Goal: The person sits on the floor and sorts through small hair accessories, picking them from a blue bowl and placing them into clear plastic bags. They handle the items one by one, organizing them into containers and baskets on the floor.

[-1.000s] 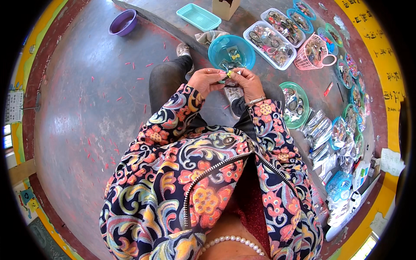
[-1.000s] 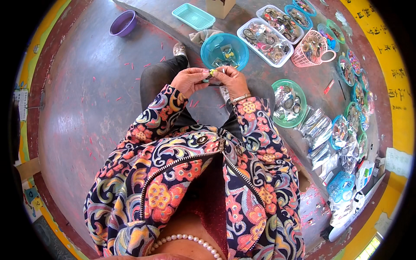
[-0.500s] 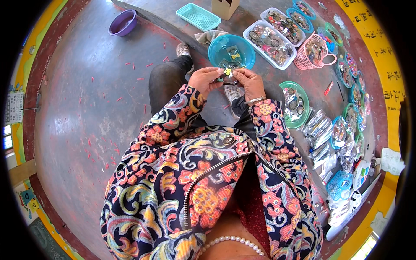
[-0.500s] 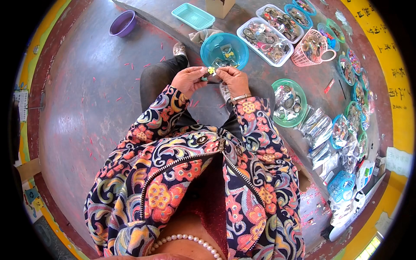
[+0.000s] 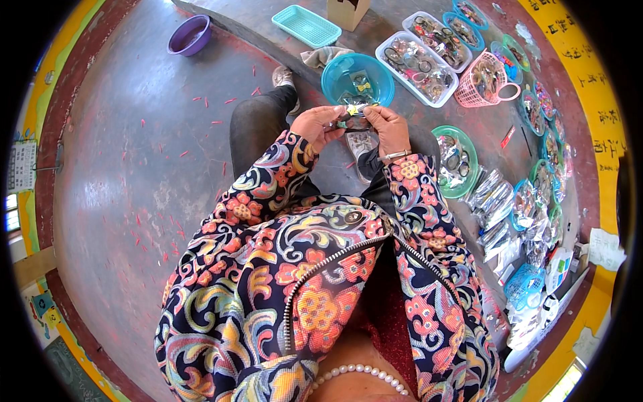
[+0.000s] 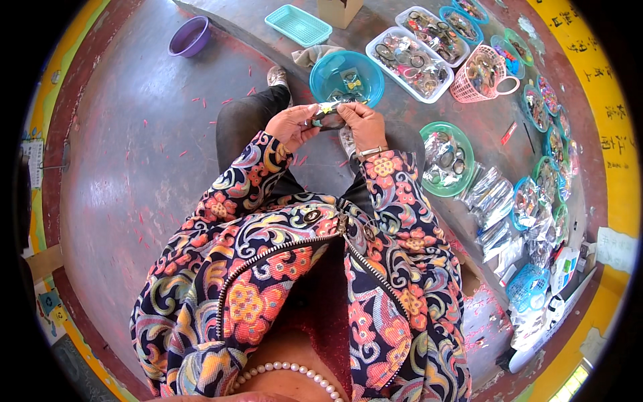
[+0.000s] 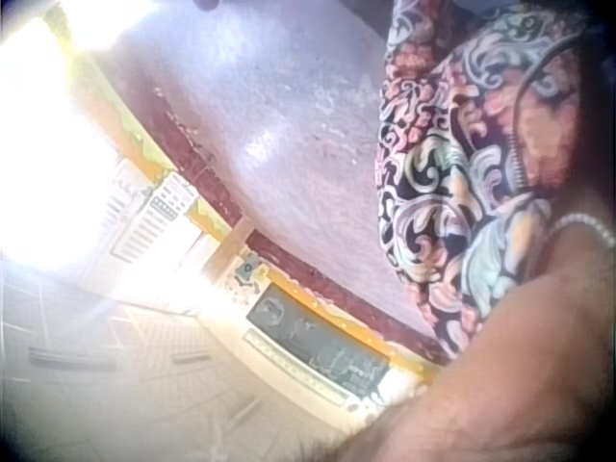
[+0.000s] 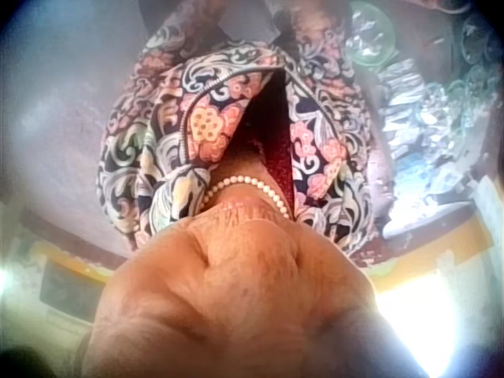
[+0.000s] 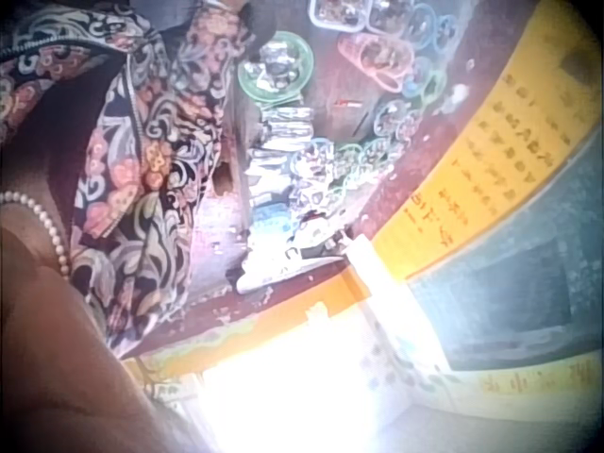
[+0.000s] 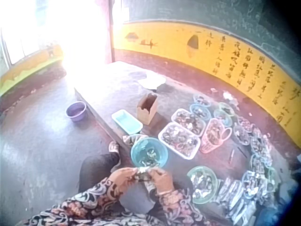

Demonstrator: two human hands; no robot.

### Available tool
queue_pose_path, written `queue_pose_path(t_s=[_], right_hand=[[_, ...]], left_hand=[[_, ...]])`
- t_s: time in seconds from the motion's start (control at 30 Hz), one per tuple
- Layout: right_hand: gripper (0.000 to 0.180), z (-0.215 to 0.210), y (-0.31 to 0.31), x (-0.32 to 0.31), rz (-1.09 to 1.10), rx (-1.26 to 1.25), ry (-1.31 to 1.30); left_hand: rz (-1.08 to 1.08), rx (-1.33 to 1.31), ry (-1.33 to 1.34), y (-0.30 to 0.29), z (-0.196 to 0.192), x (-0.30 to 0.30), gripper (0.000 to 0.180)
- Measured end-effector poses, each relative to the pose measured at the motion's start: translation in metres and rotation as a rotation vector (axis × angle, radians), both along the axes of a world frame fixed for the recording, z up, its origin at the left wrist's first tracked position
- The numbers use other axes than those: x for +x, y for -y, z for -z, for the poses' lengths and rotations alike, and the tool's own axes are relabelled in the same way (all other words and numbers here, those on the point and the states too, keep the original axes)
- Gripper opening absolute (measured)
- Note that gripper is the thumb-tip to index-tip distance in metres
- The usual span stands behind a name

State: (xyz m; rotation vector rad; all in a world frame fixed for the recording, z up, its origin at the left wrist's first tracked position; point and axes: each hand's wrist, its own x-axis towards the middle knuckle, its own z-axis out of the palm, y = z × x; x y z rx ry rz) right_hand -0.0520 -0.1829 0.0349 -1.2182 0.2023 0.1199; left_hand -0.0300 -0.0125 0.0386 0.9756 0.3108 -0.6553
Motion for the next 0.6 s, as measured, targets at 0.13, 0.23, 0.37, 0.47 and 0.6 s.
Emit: queue_pose_path(t_s=[0.13,0.23,0.37,0.47,0.6], right_hand=[[0.016,0.008,0.005,0.004,-0.023,-0.002,-0.099],[0.017,0.007,0.002,0.003,-0.074,-0.061,-0.073],[0.016,0.011,0.005,0.003,-0.105,-0.026,-0.046],[0.015,0.011,0.004,0.003,-0.118,0.016,-0.048],[0.016,0.012,0.004,0.003,-0.112,0.005,-0.012]], left_hand=[[-0.090,-0.013,0.038,-0.001,-0.002,0.000,0.019],[-0.117,-0.020,0.050,-0.004,-0.003,0.001,0.020],[-0.093,-0.055,0.030,-0.004,-0.004,0.001,0.020],[-0.071,-0.096,0.018,-0.007,0.002,0.002,0.020],[-0.157,-0.070,0.008,-0.005,0.004,0.002,0.020]])
